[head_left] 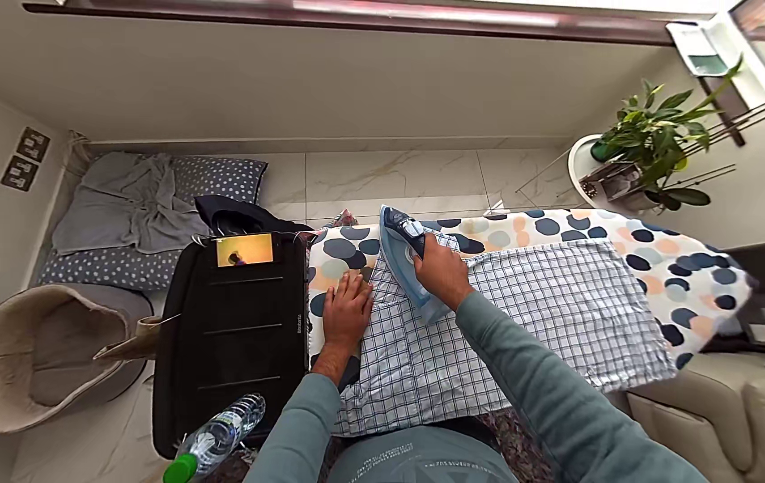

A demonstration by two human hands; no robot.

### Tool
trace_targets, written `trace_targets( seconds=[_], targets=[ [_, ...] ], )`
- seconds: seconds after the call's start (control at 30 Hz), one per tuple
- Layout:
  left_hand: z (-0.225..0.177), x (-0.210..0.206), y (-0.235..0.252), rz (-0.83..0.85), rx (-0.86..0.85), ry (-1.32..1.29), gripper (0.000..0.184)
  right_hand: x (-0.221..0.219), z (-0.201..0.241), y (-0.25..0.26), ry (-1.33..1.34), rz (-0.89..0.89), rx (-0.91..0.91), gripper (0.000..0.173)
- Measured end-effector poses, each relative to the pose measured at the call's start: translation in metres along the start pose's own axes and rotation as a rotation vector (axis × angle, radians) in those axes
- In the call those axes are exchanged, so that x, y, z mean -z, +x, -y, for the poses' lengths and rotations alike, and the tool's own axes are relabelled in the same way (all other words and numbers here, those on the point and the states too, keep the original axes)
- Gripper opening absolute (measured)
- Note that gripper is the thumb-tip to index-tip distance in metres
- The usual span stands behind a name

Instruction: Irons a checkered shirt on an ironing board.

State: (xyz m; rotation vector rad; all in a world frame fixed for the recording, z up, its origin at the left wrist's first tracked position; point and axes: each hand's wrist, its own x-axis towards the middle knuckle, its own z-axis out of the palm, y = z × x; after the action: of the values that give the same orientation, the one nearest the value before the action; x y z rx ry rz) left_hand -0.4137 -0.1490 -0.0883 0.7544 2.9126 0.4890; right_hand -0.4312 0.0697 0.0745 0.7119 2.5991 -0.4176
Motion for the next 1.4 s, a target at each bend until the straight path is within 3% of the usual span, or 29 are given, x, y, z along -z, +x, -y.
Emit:
trace_targets(
  seconds=[0.4,0.6,0.77,0.93,1.1,1.2,1.4],
  targets=[
    [-0.022,0.025,-0.001,0.253,0.150,0.203,0.049,-0.024,-0.083,-0.080,-0.033,0.090,0.162,0.045],
    [-0.030,0.036,0.004,0.358,0.240,0.211,0.046,-0.032,-0.136,-0.119,-0.077,0.185,0.203,0.044],
    [-0.038,0.029,0.001,0.284,0.259,0.229,0.044,-0.033,-0.174,-0.150,-0.098,0.253,0.213,0.049],
    [-0.051,0.027,-0.034,-0.024,0.140,0.115,0.028,-0.046,-0.206,-0.179,-0.090,0.231,0.196,0.055],
    [-0.036,0.007,-0.070,-0.079,-0.089,0.117,0.028,-0.051,-0.199,-0.181,-0.098,0.219,0.164,0.054],
    [-0.025,0.004,-0.083,0.036,-0.032,0.128,0.038,-0.048,-0.179,-0.167,-0.113,0.222,0.184,0.052],
    [-0.012,-0.001,-0.088,0.033,0.019,0.015,0.042,-0.046,-0.131,-0.130,-0.156,0.185,0.239,0.049]
  ],
)
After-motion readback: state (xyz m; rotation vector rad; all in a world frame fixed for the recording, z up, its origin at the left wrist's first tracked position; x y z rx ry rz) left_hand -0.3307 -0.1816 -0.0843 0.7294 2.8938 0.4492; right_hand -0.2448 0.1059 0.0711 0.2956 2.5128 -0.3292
